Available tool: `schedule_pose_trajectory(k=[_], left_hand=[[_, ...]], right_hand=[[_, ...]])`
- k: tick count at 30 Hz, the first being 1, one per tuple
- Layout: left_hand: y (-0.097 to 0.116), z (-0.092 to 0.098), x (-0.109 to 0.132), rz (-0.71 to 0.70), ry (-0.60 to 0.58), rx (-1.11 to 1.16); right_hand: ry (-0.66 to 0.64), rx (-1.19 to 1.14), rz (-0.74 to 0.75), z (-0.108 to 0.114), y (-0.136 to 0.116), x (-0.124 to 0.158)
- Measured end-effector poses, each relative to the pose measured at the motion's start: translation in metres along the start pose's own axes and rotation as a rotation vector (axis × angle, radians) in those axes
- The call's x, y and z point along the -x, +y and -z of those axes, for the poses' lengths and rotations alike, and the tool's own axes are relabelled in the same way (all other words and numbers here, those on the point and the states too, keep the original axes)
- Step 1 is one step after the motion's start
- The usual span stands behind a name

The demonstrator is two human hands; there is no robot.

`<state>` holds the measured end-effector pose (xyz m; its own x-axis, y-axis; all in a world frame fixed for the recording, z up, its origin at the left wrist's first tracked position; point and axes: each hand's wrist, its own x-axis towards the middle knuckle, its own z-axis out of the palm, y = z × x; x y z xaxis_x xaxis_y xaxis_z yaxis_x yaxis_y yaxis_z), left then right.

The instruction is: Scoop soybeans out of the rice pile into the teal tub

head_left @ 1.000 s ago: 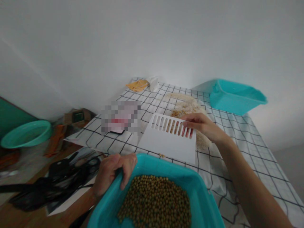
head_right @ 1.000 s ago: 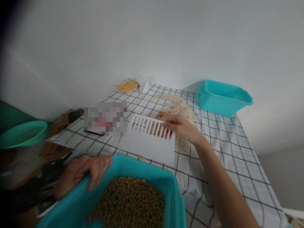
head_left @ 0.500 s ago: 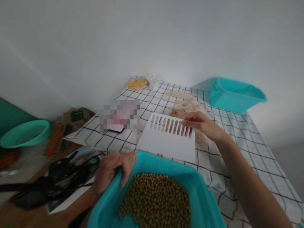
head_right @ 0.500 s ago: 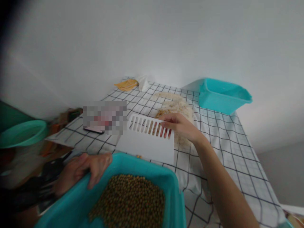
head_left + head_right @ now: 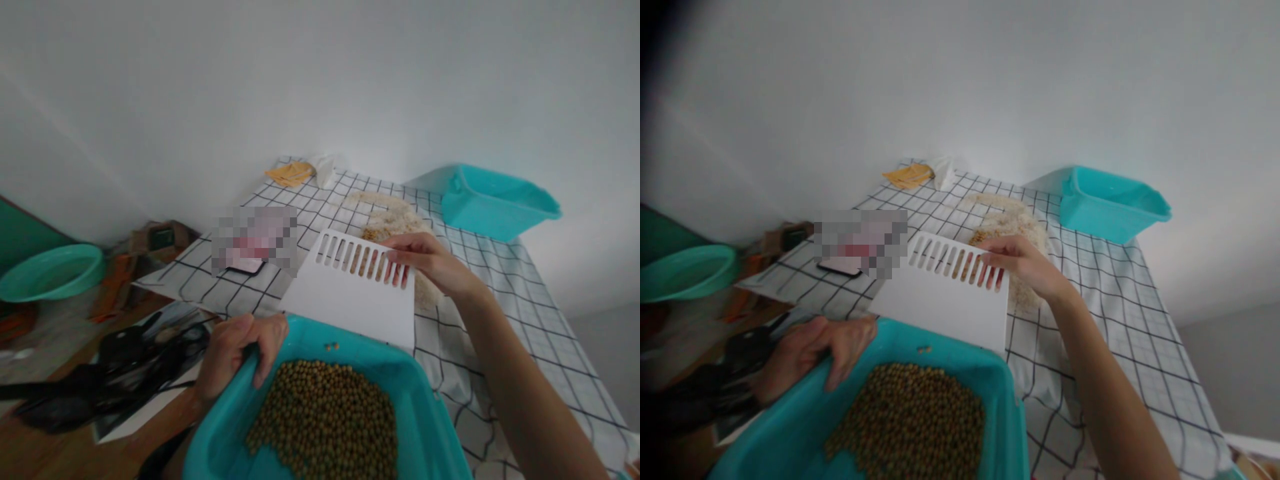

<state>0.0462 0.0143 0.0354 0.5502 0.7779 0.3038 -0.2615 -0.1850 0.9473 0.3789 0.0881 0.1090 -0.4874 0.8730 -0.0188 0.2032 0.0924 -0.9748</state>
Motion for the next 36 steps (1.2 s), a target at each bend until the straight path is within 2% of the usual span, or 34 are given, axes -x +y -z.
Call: schedule_pose_trajectory(k=[7, 14, 21, 29, 36], left_hand=[[-0.001, -0.002, 0.001, 0.001, 0.031, 0.013], [-0.002, -0.011, 0.000, -0.087, 0.073, -0.036], [-0.007, -0.015, 0.008, -0.102, 0.103, -0.016], [-0.010, -0.019, 0.007, -0.114, 0.123, 0.025], [-0.004, -0.029, 0.003, -0.151, 0.196, 0.006]], right_hand=[[-0.059, 0.007, -0.007, 0.001, 0.003, -0.002], [-0.118, 0.019, -0.051, 0.002, 0.004, -0.001], [-0.192, 0.064, -0.056, 0.006, 0.011, -0.002], [-0.014, 0.260, -0.022, 0.020, 0.015, -0.002], [0.203, 0.295, 0.020, 0.041, 0.009, 0.010]])
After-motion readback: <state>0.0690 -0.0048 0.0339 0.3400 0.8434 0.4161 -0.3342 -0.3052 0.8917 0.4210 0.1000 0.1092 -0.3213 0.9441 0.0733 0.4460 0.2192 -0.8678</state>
